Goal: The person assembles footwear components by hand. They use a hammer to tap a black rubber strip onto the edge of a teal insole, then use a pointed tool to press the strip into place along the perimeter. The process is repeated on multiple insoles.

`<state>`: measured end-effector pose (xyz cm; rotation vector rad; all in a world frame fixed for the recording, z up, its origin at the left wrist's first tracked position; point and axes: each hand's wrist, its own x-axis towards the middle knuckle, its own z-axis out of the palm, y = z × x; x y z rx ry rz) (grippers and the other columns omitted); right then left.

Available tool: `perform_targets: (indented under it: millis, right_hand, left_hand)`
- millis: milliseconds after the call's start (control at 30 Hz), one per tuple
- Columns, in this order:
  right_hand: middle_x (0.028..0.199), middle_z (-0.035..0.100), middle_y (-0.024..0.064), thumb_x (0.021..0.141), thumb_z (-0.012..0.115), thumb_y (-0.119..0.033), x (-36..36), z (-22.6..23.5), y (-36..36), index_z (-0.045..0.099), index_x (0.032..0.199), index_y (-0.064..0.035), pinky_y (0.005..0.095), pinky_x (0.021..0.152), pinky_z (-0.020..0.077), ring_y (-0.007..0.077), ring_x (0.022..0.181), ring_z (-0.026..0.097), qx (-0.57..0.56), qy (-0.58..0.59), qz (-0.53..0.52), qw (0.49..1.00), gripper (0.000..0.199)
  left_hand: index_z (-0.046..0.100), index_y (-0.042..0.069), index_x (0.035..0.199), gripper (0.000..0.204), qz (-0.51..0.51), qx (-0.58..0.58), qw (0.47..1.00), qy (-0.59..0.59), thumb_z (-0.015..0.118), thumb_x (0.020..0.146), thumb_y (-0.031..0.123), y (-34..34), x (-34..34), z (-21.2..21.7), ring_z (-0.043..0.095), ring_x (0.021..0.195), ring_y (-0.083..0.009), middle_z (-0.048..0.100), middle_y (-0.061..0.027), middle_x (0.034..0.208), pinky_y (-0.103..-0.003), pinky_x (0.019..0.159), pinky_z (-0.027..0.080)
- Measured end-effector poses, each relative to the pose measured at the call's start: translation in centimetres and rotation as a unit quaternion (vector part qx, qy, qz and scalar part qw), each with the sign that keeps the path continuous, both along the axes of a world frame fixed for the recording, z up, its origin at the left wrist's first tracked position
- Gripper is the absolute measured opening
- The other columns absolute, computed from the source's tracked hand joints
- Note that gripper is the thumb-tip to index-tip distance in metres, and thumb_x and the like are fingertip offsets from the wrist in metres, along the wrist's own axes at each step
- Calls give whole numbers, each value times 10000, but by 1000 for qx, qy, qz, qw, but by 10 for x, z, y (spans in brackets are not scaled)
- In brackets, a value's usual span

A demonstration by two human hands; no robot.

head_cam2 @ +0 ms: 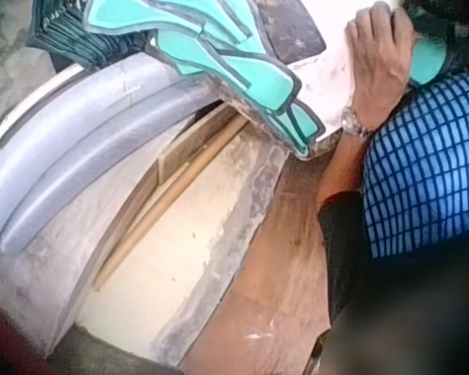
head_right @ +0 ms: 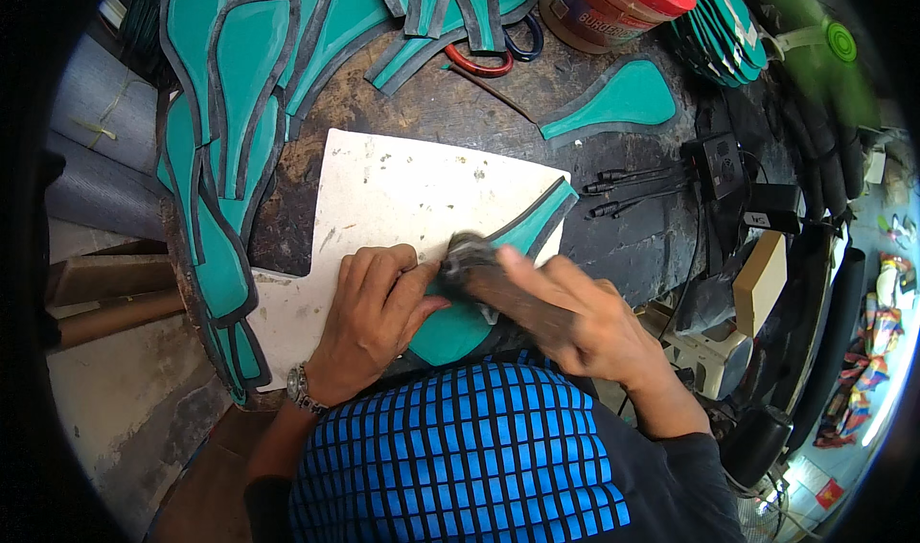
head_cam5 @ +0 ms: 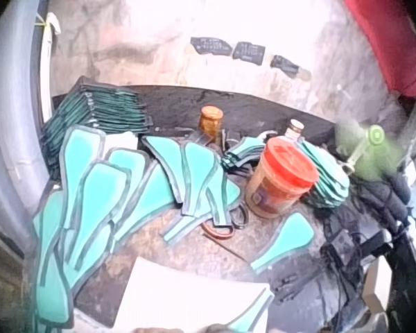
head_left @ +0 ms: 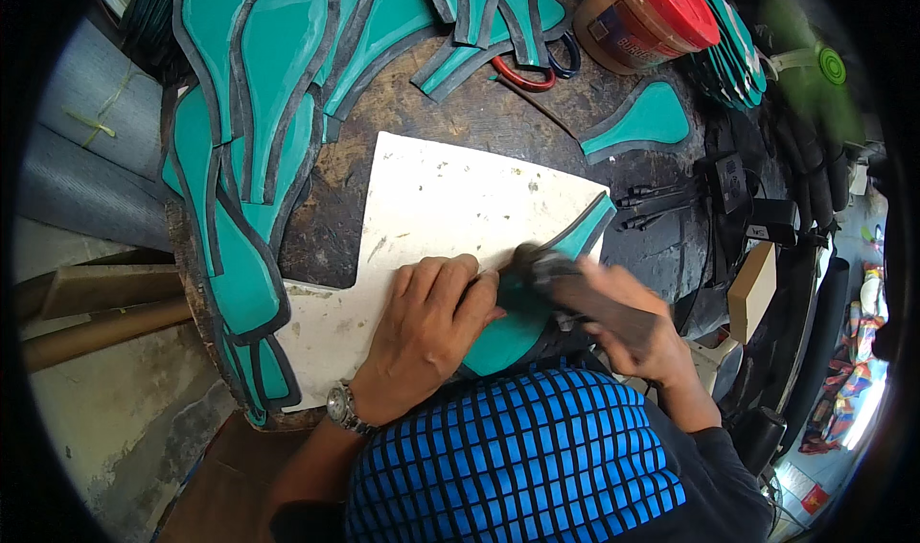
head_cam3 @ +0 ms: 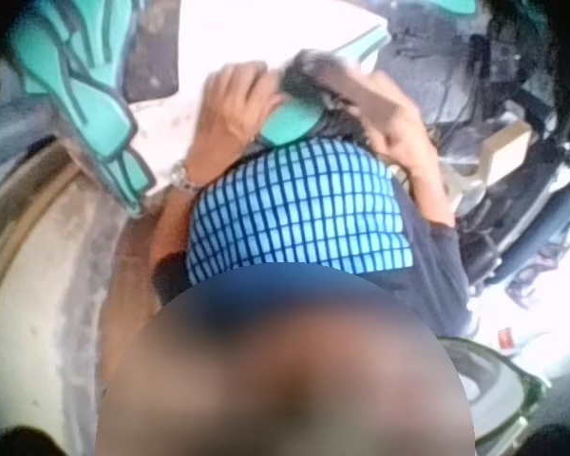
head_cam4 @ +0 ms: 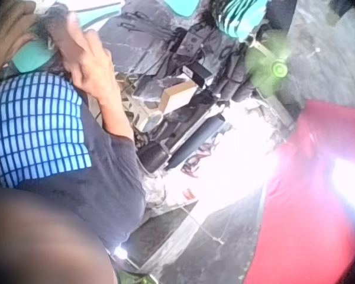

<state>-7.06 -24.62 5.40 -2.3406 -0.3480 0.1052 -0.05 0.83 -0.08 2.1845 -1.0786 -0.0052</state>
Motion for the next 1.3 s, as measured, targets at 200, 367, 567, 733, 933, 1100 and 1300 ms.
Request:
perform_targets:
  millis: [200,367,567,733,933,1100,1300]
  right_hand:
    - [1059,607,173,847,678,33,-4,-15,-13,501,1460,-31,371,697,510,329,732,584,35,-14,-8,999,642]
    - [1378,579,264,883,668,-1,-21,-28,-24,557,1357,60,376,843,524,346,943,655,59,-52,-20,997,490]
    - [1475,495,294,953,613,-37,-23,-25,-27,547,1354,62,387,1068,427,374,1304,570,41,-50,-174,983,418]
    - [1398,549,155,997,597,-104,2,-10,-27,429,1473,7,240,786,408,135,933,514,77,-19,-227,971,516]
    - [1426,571,221,935,639,-20,14,-3,-26,565,1341,37,351,1004,474,310,1201,643,71,-12,-196,978,416]
    - [1411,551,276,959,633,-89,-11,-10,-20,538,1361,60,391,1044,453,347,1251,598,138,-34,-182,973,438]
    - [1451,504,287,986,642,-158,-37,-23,-15,457,1411,121,408,1079,438,336,1290,567,134,-81,-131,979,541]
  left_hand:
    - [624,30,1184,339,51,9,995,91,718,877,139,7,-9,11,523,894,-232,561,-88,1004,-395,877,362]
    - [644,30,1160,287,40,-2,993,107,695,891,115,8,-12,7,543,915,-237,588,-101,1002,-395,867,352]
    - [651,31,1151,328,87,-9,994,64,738,861,154,-3,-14,7,545,964,-246,602,-108,1034,-406,872,335]
    - [633,26,1214,375,77,7,995,57,726,864,127,-8,-9,10,543,970,-243,601,-95,1014,-401,890,318]
    - [677,18,1155,282,89,-36,987,127,689,875,54,-6,-11,9,569,909,-252,621,-89,949,-392,889,350]
    - [679,-30,1147,286,65,-122,990,-21,681,860,-29,-7,-14,7,569,806,-212,584,-89,930,-352,698,454]
    - [676,-48,1177,321,15,-110,973,-204,702,858,-24,-4,-12,5,571,783,-172,581,-77,955,-324,636,469]
